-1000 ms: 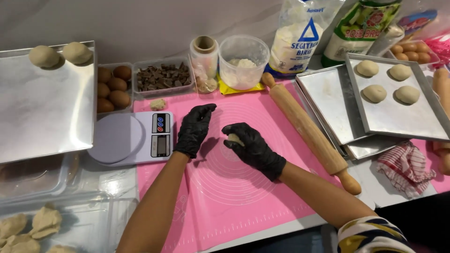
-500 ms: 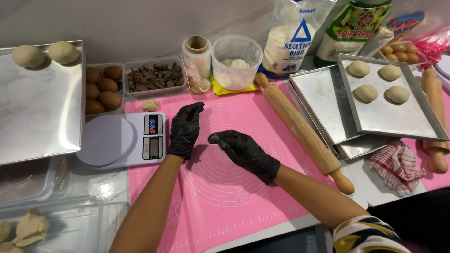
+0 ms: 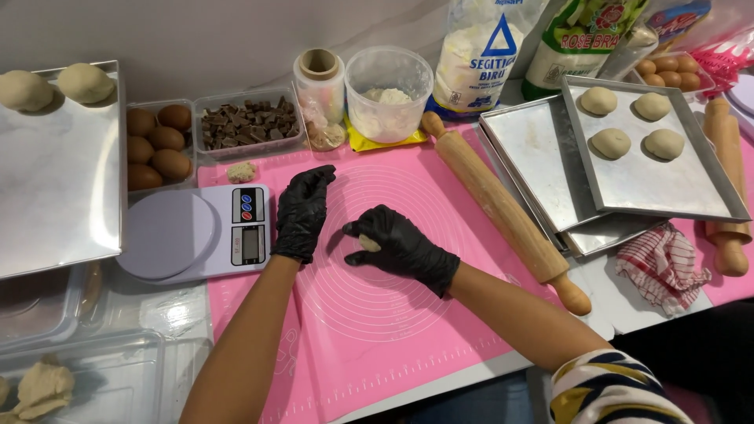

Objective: Rounding small portions of dough into balls and rolling them flat using a rolling pin on a silicone mat.

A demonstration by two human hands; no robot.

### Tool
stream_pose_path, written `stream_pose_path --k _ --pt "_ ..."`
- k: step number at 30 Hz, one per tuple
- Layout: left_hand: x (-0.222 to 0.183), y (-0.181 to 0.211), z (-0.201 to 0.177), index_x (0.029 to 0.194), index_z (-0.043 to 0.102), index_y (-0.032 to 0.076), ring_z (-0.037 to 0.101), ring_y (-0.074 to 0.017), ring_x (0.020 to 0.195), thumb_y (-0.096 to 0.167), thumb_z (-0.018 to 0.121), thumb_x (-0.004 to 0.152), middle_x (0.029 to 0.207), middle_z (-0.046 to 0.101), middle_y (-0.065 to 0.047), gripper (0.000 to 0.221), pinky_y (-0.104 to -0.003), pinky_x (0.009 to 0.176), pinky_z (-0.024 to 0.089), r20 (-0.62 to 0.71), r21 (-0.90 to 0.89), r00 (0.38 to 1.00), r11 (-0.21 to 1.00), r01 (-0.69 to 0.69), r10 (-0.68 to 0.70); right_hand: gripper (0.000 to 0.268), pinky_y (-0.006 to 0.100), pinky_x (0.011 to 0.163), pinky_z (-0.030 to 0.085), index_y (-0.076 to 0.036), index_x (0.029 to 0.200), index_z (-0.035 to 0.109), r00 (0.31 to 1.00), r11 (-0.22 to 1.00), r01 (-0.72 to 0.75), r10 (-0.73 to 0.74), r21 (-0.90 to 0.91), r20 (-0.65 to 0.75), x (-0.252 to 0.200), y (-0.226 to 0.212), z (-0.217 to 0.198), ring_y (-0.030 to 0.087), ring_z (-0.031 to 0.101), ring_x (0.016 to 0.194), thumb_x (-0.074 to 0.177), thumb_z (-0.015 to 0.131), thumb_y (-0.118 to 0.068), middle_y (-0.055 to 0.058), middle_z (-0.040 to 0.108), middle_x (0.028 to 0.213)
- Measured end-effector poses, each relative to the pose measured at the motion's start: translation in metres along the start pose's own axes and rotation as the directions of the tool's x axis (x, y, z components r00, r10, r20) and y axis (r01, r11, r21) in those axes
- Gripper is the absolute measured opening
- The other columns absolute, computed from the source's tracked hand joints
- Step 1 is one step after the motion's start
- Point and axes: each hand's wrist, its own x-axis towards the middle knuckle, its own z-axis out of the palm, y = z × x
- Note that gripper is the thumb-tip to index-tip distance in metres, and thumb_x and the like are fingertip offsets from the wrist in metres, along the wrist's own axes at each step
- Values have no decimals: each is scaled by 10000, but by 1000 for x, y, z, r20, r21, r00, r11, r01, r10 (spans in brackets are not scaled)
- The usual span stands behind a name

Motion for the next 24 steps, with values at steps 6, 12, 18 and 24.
stream_pose_path --k 6,12,18,24 --pt "-2 -1 -2 1213 711 439 670 -228 1166 365 563 1006 1157 755 95 265 -417 1055 510 24 -1 999 999 -36 36 204 320 688 586 -171 990 740 960 977 -212 209 3 -186 1 1 -6 212 679 770 839 867 -221 -13 661 812" --pt "1 -7 1 1208 720 394 684 -215 1133 315 579 1008 1143 752 76 257 -404 1011 539 34 -16 990 991 -134 134 302 307 671 624 -180 1157 754 929 956 -286 295 72 -224 7 -14 -12 183 722 774 875 785 -77 -22 700 860" --pt "-9 -1 -3 1214 725 320 687 -222 1120 236 574 1011 1142 742 27 267 -395 1005 553 38 -91 984 981 -168 172 179 375 722 590 -147 944 763 925 911 -341 369 230 -91 11 -25 -14 246 732 810 818 884 -187 15 722 842" --pt "-6 0 -4 1217 732 283 690 -223 1111 212 595 1017 1115 741 9 253 -371 984 575 24 -99 967 963 -251 255 130 388 724 548 -176 769 714 806 783 -590 583 197 98 -4 -12 -4 226 727 779 852 812 -200 -7 735 769"
